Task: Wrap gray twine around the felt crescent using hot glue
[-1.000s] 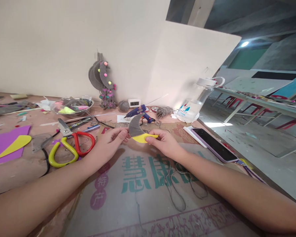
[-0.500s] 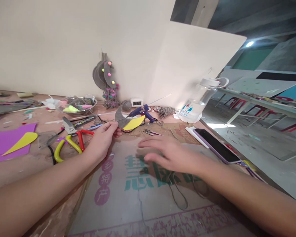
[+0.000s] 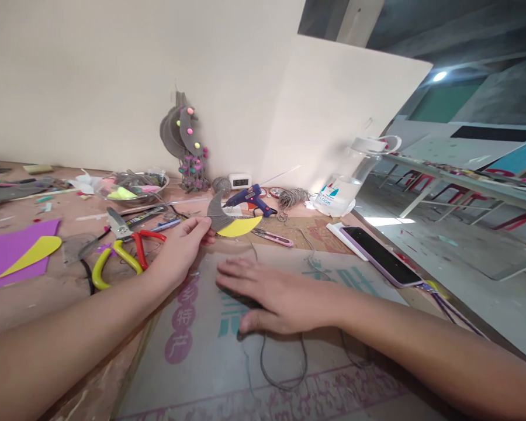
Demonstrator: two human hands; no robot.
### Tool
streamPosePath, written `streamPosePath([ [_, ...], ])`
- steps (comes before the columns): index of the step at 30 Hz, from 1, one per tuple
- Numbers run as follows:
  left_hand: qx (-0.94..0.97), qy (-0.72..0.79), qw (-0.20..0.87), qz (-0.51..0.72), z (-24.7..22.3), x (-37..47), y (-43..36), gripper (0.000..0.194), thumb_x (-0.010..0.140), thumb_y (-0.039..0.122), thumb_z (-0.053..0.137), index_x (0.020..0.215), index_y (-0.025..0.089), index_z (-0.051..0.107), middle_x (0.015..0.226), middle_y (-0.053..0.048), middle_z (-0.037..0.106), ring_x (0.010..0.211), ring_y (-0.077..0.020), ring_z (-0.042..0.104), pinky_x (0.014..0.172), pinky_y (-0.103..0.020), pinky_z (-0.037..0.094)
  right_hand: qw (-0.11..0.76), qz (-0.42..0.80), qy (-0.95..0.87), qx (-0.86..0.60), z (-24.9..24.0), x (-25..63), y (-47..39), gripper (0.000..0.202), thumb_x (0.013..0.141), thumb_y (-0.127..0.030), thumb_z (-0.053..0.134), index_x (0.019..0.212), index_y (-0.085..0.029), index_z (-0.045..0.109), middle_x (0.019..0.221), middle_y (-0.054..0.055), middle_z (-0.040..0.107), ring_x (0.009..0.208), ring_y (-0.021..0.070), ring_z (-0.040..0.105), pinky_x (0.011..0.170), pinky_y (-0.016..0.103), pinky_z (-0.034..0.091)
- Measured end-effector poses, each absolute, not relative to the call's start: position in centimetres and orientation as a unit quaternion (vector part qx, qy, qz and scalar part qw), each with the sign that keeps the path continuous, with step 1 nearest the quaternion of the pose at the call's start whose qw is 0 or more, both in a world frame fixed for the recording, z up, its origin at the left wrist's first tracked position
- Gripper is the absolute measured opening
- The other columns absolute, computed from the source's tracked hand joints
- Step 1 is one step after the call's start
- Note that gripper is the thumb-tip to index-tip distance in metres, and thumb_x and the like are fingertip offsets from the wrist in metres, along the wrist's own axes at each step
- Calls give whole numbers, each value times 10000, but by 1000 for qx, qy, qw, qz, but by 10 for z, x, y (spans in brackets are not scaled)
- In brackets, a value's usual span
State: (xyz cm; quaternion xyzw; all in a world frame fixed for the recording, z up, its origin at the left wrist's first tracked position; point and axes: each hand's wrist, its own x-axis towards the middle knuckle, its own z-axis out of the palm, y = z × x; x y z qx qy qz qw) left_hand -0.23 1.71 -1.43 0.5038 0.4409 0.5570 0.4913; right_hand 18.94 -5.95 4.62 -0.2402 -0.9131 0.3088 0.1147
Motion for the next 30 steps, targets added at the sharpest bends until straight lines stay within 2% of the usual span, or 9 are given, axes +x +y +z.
streamPosePath([
  [2, 507, 439, 494, 553, -15, -2, 17, 247, 737, 409, 580, 703, 165, 588, 639, 25, 570, 597, -104, 512, 598, -204, 387, 63, 373, -906, -192, 48, 192, -61, 454, 812, -307, 559, 1244, -175, 508, 1328, 90, 455, 1273, 193, 347, 1056, 301, 245],
  [5, 516, 442, 487, 549, -15, -2, 16, 258, 744, 422, 567, 721, 166, 587, 653, 23, 571, 600, -105, 512, 598, -206, 379, 12, 476, -858, -194, 54, 195, -63, 334, 907, -321, 375, 1045, -157, 631, 922, 58, 676, 887, 122, 611, 775, 202, 439],
  [10, 537, 452, 472, 533, -14, -3, 15, 249, 763, 413, 545, 747, 169, 595, 631, 27, 568, 601, -109, 516, 594, -204, 369, 55, 273, -882, -380, 44, 206, -40, 391, 829, -465, 470, 635, -140, 571, 508, -41, 442, 473, 63, 376, 454, 186, 274],
  [13, 545, 453, 461, 534, -11, -3, 14, 240, 776, 395, 531, 728, 167, 588, 604, 28, 560, 591, -111, 510, 585, -202, 369, 66, 177, -878, -440, 35, 220, -19, 432, 825, -498, 449, 576, -149, 508, 494, -47, 379, 465, 65, 317, 454, 205, 221],
  [16, 548, 442, 473, 530, -9, -2, 12, 243, 805, 376, 489, 685, 173, 550, 593, 34, 540, 592, -109, 507, 593, -201, 380, 156, 166, -849, -477, 35, 231, -4, 325, 849, -426, 435, 710, -160, 559, 605, -14, 501, 550, 93, 426, 518, 218, 299],
  [19, 564, 431, 493, 504, -5, -1, 7, 244, 815, 374, 484, 677, 177, 520, 598, 36, 533, 578, -99, 504, 561, -189, 371, 305, 286, -776, -473, 36, 231, -1, 235, 855, -309, 429, 1017, -177, 538, 938, 43, 591, 566, 82, 462, 561, 242, 389],
  [22, 610, 417, 495, 457, -1, 0, 0, 270, 830, 394, 467, 671, 177, 496, 586, 41, 512, 512, -78, 454, 478, -173, 323, 357, 464, -700, -409, 33, 221, -8, 358, 835, -294, 472, 1182, -211, 448, 1166, 75, 536, 503, 55, 440, 487, 234, 418],
  [26, 650, 406, 478, 430, 1, 1, -5, 290, 860, 393, 415, 666, 182, 463, 554, 50, 463, 466, -68, 395, 424, -166, 279, 371, 570, -628, -379, 22, 208, -20, 374, 854, -431, 426, 1147, -203, 474, 1053, 80, 574, 500, 71, 493, 456, 239, 440],
  [30, 651, 417, 470, 426, 1, 1, -4, 293, 865, 391, 403, 666, 184, 462, 555, 50, 468, 486, -72, 423, 449, -166, 317, 370, 541, -641, -399, 17, 205, -26, 369, 837, -514, 418, 1006, -196, 500, 854, 37, 588, 474, 74, 495, 463, 237, 427],
])
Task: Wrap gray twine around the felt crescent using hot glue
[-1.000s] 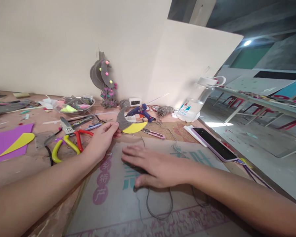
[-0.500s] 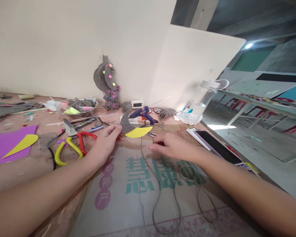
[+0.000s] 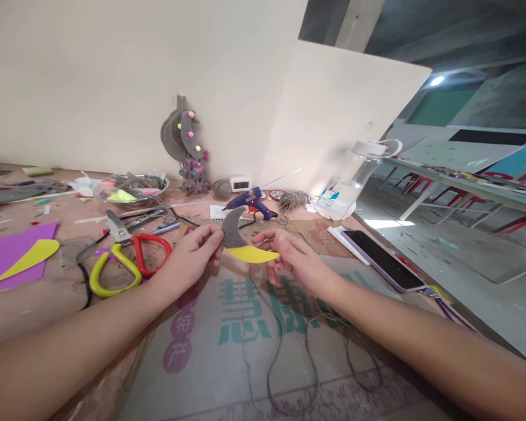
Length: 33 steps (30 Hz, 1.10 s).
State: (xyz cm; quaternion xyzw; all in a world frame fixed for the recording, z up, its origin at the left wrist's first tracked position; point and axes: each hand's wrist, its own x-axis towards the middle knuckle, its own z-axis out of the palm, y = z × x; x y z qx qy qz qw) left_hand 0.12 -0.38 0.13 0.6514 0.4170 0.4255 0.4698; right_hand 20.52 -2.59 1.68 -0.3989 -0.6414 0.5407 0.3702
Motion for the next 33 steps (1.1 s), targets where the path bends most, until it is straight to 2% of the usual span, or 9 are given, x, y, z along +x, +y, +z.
streamPosePath([
  [3, 661, 407, 465, 425, 1, 2, -2, 272, 858, 382, 415, 693, 184, 504, 608, 37, 522, 545, -85, 477, 522, -182, 378, 345, 459, -684, -449, 15, 203, -29, 237, 780, -404, 567, 872, -196, 499, 668, -26, 530, 469, 68, 452, 443, 200, 370],
  [5, 671, 398, 466, 417, 2, 3, -3, 244, 850, 374, 428, 762, 186, 556, 666, 22, 562, 612, -104, 521, 592, -205, 415, 338, 392, -714, -471, 13, 201, -31, 167, 795, -349, 553, 808, -190, 507, 633, -36, 496, 499, 71, 448, 462, 194, 357],
  [9, 701, 403, 451, 378, 4, 4, -7, 293, 812, 417, 487, 981, 200, 589, 735, 8, 592, 716, -150, 561, 637, -235, 434, 336, 251, -775, -473, 11, 198, -35, 112, 827, -286, 505, 798, -183, 536, 707, -13, 548, 622, 91, 498, 558, 206, 382],
  [14, 715, 431, 408, 369, 3, 2, -9, 468, 805, 467, 469, 1212, 237, 504, 897, -16, 640, 854, -199, 567, 737, -291, 443, 271, 149, -839, -447, 14, 195, -42, 114, 852, -283, 482, 865, -194, 552, 780, -3, 590, 686, 108, 508, 613, 229, 368],
  [17, 717, 455, 375, 371, 2, 2, -8, 378, 807, 457, 465, 1059, 218, 616, 869, -19, 661, 857, -206, 574, 779, -307, 433, 247, 164, -856, -424, 16, 195, -47, 240, 802, -393, 556, 946, -203, 530, 790, -9, 586, 629, 98, 482, 581, 227, 355],
  [21, 678, 479, 413, 376, 4, 3, -8, 339, 776, 483, 503, 742, 171, 632, 672, -11, 635, 678, -177, 581, 615, -267, 444, 309, 222, -807, -452, 17, 199, -42, 290, 821, -452, 496, 947, -193, 466, 749, -16, 543, 551, 84, 431, 526, 221, 341],
  [23, 649, 465, 457, 393, 4, 3, -8, 327, 759, 481, 532, 742, 168, 627, 696, -16, 651, 670, -169, 588, 593, -252, 444, 349, 243, -768, -479, 15, 200, -35, 257, 847, -438, 453, 909, -190, 468, 719, -14, 523, 576, 94, 442, 527, 220, 346],
  [26, 626, 444, 497, 405, 2, 4, -8, 320, 745, 469, 558, 804, 166, 642, 749, -32, 674, 700, -173, 602, 581, -242, 446, 340, 283, -746, -498, 11, 199, -25, 253, 835, -414, 479, 920, -184, 541, 777, 11, 558, 627, 108, 470, 552, 228, 364],
  [33, 674, 444, 472, 354, 3, 3, -6, 337, 717, 480, 571, 762, 165, 681, 756, -47, 686, 701, -195, 598, 604, -270, 454, 311, 340, -750, -475, 11, 194, -24, 191, 805, -310, 526, 770, -152, 627, 660, -3, 529, 607, 104, 448, 561, 226, 357],
])
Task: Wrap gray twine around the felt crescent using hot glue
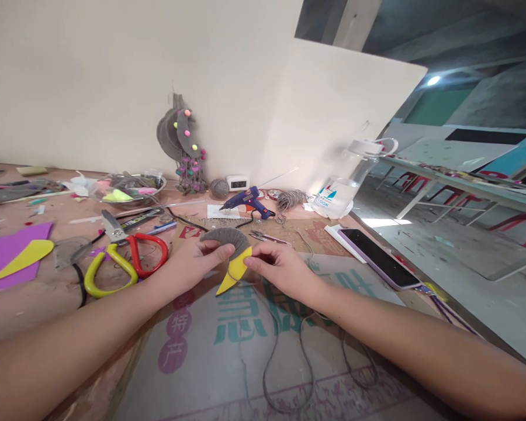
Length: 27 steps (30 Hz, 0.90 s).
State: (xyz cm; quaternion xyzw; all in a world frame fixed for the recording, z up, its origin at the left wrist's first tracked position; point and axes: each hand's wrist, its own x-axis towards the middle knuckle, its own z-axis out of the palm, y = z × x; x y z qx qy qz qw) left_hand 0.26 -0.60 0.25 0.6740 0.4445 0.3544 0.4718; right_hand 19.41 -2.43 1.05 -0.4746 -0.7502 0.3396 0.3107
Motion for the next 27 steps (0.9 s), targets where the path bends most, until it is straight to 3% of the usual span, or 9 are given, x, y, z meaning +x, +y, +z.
streamPosePath([
  [7, 663, 447, 468, 375, 4, 4, -6, 322, 740, 439, 558, 816, 145, 665, 760, -60, 679, 699, -190, 599, 607, -271, 448, 308, 369, -736, -476, 9, 195, -26, 213, 802, -332, 524, 755, -146, 616, 649, -5, 520, 577, 94, 426, 534, 216, 345],
  [12, 648, 455, 474, 384, 3, 4, -5, 275, 728, 425, 584, 752, 158, 644, 687, -23, 650, 612, -144, 561, 534, -224, 402, 308, 364, -740, -473, 8, 193, -26, 207, 801, -327, 526, 726, -151, 607, 627, -11, 505, 562, 90, 420, 524, 213, 341],
  [18, 678, 456, 458, 351, 6, 3, -6, 277, 723, 426, 578, 745, 170, 681, 703, -21, 668, 646, -157, 568, 581, -235, 401, 312, 360, -740, -475, 7, 194, -26, 208, 802, -335, 524, 734, -156, 607, 630, -9, 504, 567, 93, 418, 528, 217, 344],
  [27, 709, 466, 411, 334, 5, 3, -7, 306, 742, 443, 527, 645, 175, 639, 577, 13, 560, 554, -131, 470, 498, -231, 336, 302, 358, -753, -462, 6, 193, -27, 218, 810, -344, 516, 736, -156, 599, 649, -10, 507, 581, 94, 420, 529, 213, 344],
])
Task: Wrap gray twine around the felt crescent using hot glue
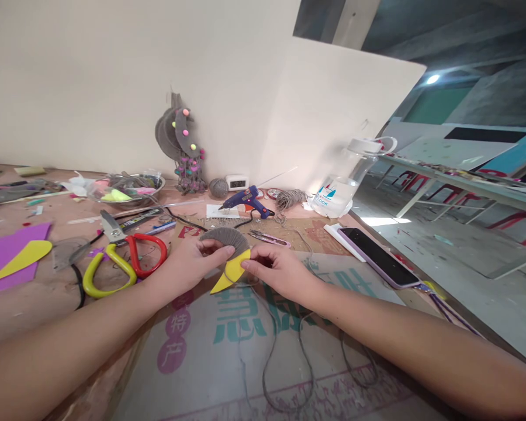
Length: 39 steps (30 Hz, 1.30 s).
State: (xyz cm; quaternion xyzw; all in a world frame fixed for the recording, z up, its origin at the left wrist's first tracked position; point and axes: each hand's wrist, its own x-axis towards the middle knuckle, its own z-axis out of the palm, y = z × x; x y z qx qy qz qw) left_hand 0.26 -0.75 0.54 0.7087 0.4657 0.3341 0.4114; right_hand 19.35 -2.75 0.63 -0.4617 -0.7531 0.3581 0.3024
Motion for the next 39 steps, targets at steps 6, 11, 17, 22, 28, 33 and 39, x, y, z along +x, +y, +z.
streamPosePath([
  [6, 711, 456, 408, 347, 4, 3, -7, 335, 770, 458, 498, 629, 174, 607, 593, -1, 563, 595, -148, 498, 534, -240, 360, 306, 353, -748, -472, 7, 193, -26, 208, 804, -334, 520, 737, -157, 607, 637, -10, 506, 569, 94, 416, 522, 214, 341],
  [11, 732, 461, 380, 328, 5, 2, -7, 307, 753, 447, 517, 657, 181, 639, 590, 7, 564, 586, -149, 481, 529, -240, 348, 308, 362, -745, -467, 6, 194, -27, 223, 800, -350, 524, 715, -156, 594, 617, -17, 485, 560, 90, 404, 514, 212, 331],
  [17, 698, 441, 429, 368, 2, 3, -8, 329, 783, 418, 498, 555, 188, 558, 546, 15, 528, 541, -126, 482, 495, -218, 367, 312, 379, -731, -475, 10, 196, -25, 247, 808, -375, 512, 721, -153, 577, 601, -24, 450, 553, 86, 379, 500, 210, 308],
  [22, 638, 451, 484, 395, 4, 3, -4, 238, 733, 407, 580, 712, 176, 632, 632, -14, 617, 588, -141, 555, 551, -234, 438, 295, 387, -742, -461, 11, 196, -26, 241, 807, -357, 519, 690, -151, 559, 607, -23, 454, 554, 83, 379, 508, 212, 313],
  [28, 655, 448, 467, 390, 2, 0, -1, 242, 731, 415, 581, 729, 180, 637, 613, 0, 622, 574, -130, 556, 564, -234, 437, 276, 381, -771, -429, 10, 199, -24, 259, 830, -378, 492, 729, -156, 577, 645, -10, 513, 592, 95, 444, 537, 217, 349],
  [33, 668, 454, 453, 378, 5, 1, -5, 241, 736, 419, 574, 752, 188, 640, 619, 6, 641, 572, -129, 566, 524, -215, 417, 231, 247, -813, -474, 26, 218, -8, 328, 853, -428, 437, 751, -162, 599, 634, 0, 548, 585, 113, 483, 530, 228, 353],
  [39, 666, 465, 463, 354, 15, 4, -11, 246, 744, 406, 563, 709, 171, 627, 644, 5, 654, 584, -122, 584, 531, -204, 436, 150, -34, -853, -499, 28, 247, 18, 294, 809, -314, 551, 1075, -196, 590, 998, 75, 606, 867, 199, 552, 734, 304, 407],
])
